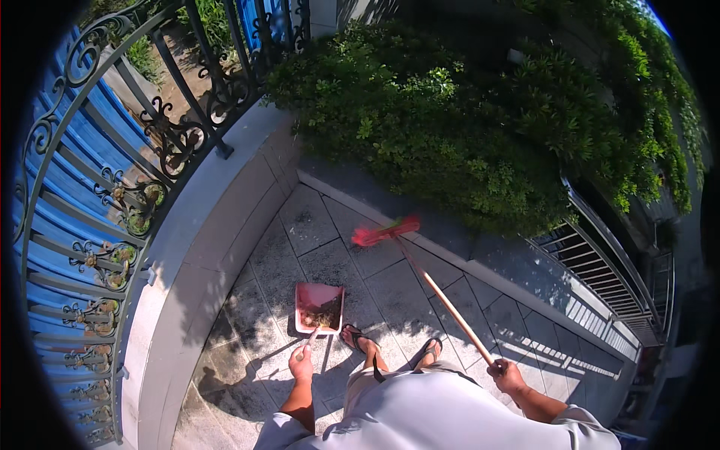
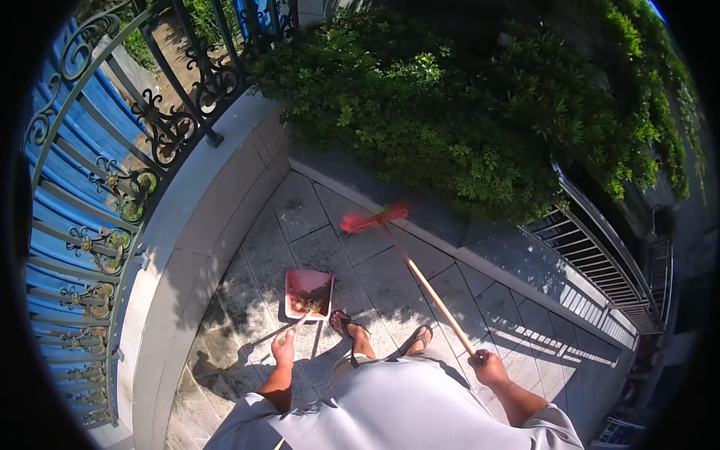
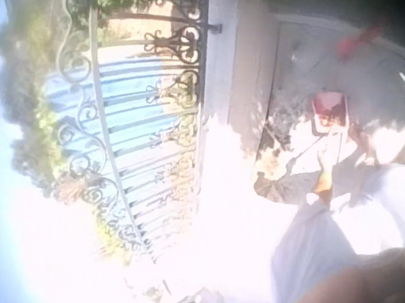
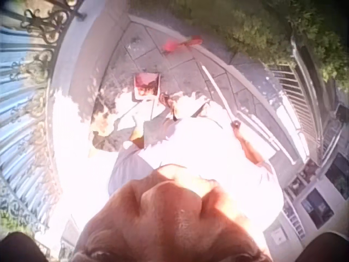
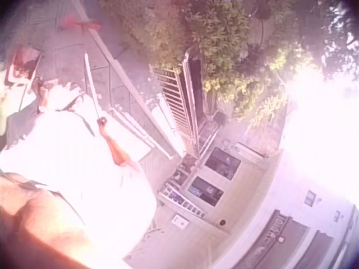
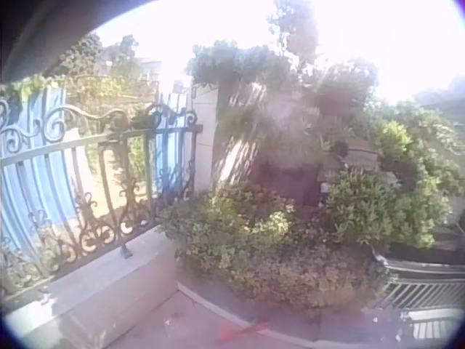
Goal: The person sweeps debris from an outdoor patio and around bushes into a dustpan using a broom.
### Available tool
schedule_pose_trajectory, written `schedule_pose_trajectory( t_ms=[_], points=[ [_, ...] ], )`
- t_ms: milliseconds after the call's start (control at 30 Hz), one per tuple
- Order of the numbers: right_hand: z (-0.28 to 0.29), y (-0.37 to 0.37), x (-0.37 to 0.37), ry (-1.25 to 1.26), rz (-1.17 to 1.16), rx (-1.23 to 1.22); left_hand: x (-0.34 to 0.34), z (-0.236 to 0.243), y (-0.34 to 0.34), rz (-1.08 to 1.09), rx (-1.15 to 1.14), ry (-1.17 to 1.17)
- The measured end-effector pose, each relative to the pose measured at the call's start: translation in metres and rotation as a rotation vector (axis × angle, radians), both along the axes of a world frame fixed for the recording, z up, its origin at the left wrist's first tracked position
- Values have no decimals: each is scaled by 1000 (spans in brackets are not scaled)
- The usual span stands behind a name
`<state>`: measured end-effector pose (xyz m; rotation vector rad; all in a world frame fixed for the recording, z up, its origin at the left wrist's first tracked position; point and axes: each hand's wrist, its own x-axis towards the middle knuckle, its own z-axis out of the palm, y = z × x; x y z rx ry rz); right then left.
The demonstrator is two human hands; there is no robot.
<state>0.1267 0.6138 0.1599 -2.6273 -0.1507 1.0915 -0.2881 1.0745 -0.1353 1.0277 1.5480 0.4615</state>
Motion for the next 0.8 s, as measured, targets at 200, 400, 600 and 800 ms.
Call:
schedule_pose_trajectory(
  t_ms=[200, 400, 600, 800],
  points=[
    [39, -95, -18, -147, 66, -171, 34, 16, -14, 178, 14, -107],
    [29, -259, -34, -107, 3, -155, 53, 57, -58, 241, 122, 309],
    [2, -439, -70, -249, -3, -12, 196, 156, -204, -345, 834, 458],
    [6, -561, -35, -232, 14, 116, 381, 252, -454, -1439, 1117, -50]
  ],
)
